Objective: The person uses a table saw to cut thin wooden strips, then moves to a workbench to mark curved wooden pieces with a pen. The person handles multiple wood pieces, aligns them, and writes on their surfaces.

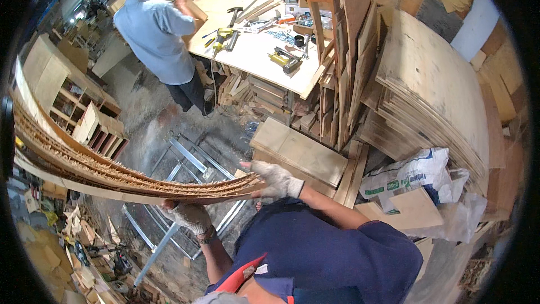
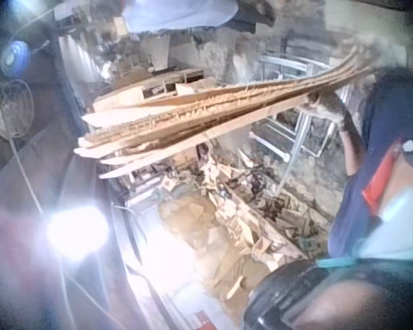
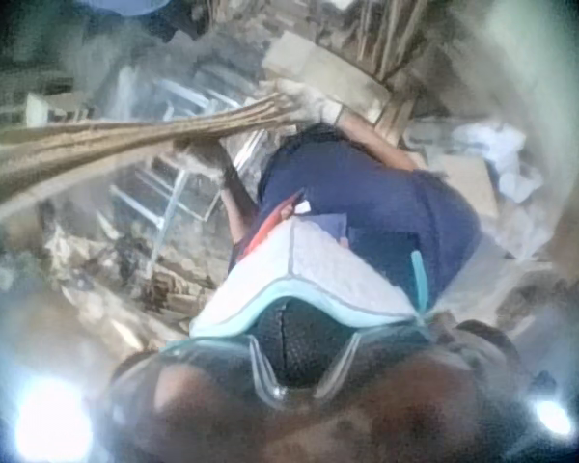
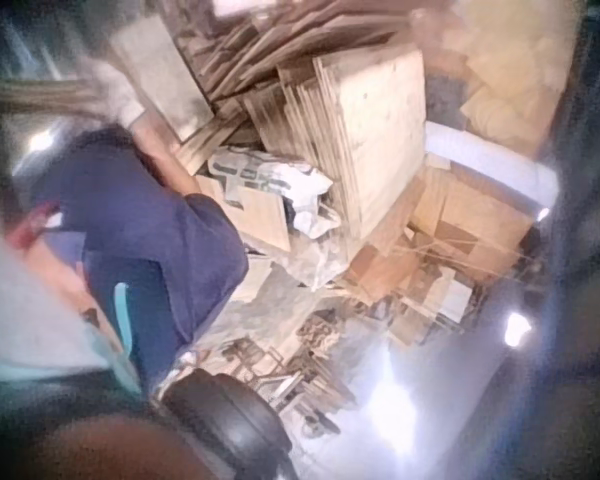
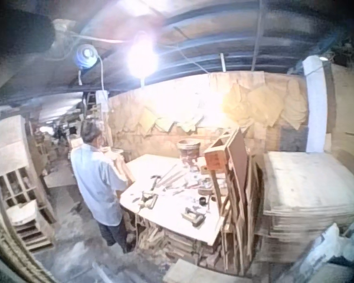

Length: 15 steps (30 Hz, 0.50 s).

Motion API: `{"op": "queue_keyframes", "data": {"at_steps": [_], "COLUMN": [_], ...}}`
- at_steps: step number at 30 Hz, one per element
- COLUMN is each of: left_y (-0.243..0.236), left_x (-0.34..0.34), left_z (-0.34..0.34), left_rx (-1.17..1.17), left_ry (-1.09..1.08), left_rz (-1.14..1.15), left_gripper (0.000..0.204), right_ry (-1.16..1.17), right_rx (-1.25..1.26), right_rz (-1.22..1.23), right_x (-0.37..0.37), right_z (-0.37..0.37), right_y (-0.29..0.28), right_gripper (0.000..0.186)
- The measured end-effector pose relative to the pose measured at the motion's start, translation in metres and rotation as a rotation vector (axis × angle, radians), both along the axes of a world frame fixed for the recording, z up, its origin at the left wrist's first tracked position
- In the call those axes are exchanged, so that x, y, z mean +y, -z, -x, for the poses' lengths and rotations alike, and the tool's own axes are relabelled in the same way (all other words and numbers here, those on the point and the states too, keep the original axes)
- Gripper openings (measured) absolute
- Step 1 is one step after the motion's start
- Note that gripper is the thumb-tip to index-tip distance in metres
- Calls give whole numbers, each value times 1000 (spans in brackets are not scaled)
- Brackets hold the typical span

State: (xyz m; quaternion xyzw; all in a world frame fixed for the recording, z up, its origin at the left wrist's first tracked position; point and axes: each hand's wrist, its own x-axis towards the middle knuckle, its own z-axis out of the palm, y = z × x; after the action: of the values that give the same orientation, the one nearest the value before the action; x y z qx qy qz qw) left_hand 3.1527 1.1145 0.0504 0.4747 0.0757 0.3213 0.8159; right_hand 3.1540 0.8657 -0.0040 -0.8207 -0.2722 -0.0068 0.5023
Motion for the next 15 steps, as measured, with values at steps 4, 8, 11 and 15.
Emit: {"op": "queue_keyframes", "data": {"at_steps": [4, 8, 11, 15], "left_y": [-23, -51, -71, -85], "left_x": [-18, -30, -30, -33], "left_z": [-33, -54, -76, -110], "left_rx": [90, 37, 115, -2], "left_ry": [8, 85, 178, 139], "left_rz": [-17, -153, -209, -378], "left_gripper": [72, 71, 73, 96], "right_ry": [-52, 62, 171, 251], "right_rx": [-43, 159, -43, -197], "right_rz": [-240, -365, -392, -225], "right_x": [44, 74, 77, 58], "right_z": [-28, -51, -79, -127], "right_y": [-27, -22, -22, -41], "right_gripper": [98, 71, 46, 41]}}
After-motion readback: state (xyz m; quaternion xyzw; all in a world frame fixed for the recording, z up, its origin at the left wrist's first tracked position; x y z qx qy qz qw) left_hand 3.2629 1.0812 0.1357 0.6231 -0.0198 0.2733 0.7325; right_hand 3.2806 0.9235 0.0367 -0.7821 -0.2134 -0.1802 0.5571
